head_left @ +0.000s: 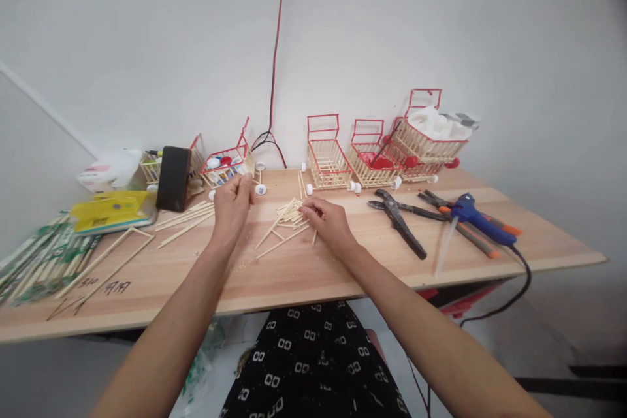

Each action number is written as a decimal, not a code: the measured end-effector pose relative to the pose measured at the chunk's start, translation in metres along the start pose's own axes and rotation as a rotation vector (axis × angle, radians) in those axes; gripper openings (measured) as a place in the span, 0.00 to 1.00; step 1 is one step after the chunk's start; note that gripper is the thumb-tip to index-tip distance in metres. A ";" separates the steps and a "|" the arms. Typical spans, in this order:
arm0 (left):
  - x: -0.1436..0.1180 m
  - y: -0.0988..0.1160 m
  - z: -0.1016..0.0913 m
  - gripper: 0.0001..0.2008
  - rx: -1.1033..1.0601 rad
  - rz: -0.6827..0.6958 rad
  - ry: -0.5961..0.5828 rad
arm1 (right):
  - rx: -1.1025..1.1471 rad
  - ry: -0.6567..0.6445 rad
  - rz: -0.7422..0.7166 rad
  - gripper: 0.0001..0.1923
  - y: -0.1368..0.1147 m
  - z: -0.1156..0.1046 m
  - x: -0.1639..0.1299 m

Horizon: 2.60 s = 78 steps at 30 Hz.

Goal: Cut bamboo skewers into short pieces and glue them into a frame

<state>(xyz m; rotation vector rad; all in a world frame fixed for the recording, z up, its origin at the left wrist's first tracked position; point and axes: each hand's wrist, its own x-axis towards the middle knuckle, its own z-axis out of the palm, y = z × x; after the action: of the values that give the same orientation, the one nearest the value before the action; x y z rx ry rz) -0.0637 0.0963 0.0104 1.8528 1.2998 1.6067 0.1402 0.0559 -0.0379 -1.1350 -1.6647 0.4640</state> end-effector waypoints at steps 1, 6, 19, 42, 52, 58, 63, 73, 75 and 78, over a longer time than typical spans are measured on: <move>0.001 -0.001 0.001 0.08 0.005 0.016 -0.023 | 0.000 -0.002 -0.002 0.09 0.000 0.000 0.000; -0.004 0.010 0.006 0.07 0.026 0.068 -0.111 | 0.012 -0.001 -0.027 0.09 0.003 0.000 0.000; -0.018 0.020 0.021 0.08 -0.014 0.138 -0.247 | -0.002 -0.007 -0.028 0.08 0.003 0.000 0.000; -0.011 0.019 0.018 0.13 -0.043 0.137 -0.368 | -0.024 -0.030 -0.030 0.09 0.002 0.000 0.001; -0.024 0.007 0.026 0.09 0.175 0.317 -0.292 | -0.041 -0.021 -0.040 0.09 0.002 0.000 0.001; -0.025 0.008 0.024 0.08 0.226 0.324 -0.268 | -0.034 -0.015 -0.036 0.08 0.002 -0.001 0.001; -0.024 0.007 0.024 0.07 0.226 0.376 -0.280 | -0.049 -0.013 -0.033 0.08 0.004 0.000 0.001; -0.025 0.004 0.026 0.07 0.244 0.430 -0.288 | -0.048 -0.005 -0.053 0.07 0.007 0.001 0.001; -0.026 0.003 0.027 0.07 0.220 0.426 -0.295 | -0.049 -0.004 -0.060 0.07 0.008 0.001 0.001; -0.027 0.003 0.027 0.07 0.196 0.427 -0.302 | -0.048 -0.009 -0.065 0.07 0.008 0.001 0.000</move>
<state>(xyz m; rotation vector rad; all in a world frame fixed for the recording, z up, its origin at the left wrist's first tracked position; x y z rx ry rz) -0.0360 0.0804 -0.0113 2.5130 1.0056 1.3412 0.1431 0.0601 -0.0439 -1.1115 -1.7239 0.3898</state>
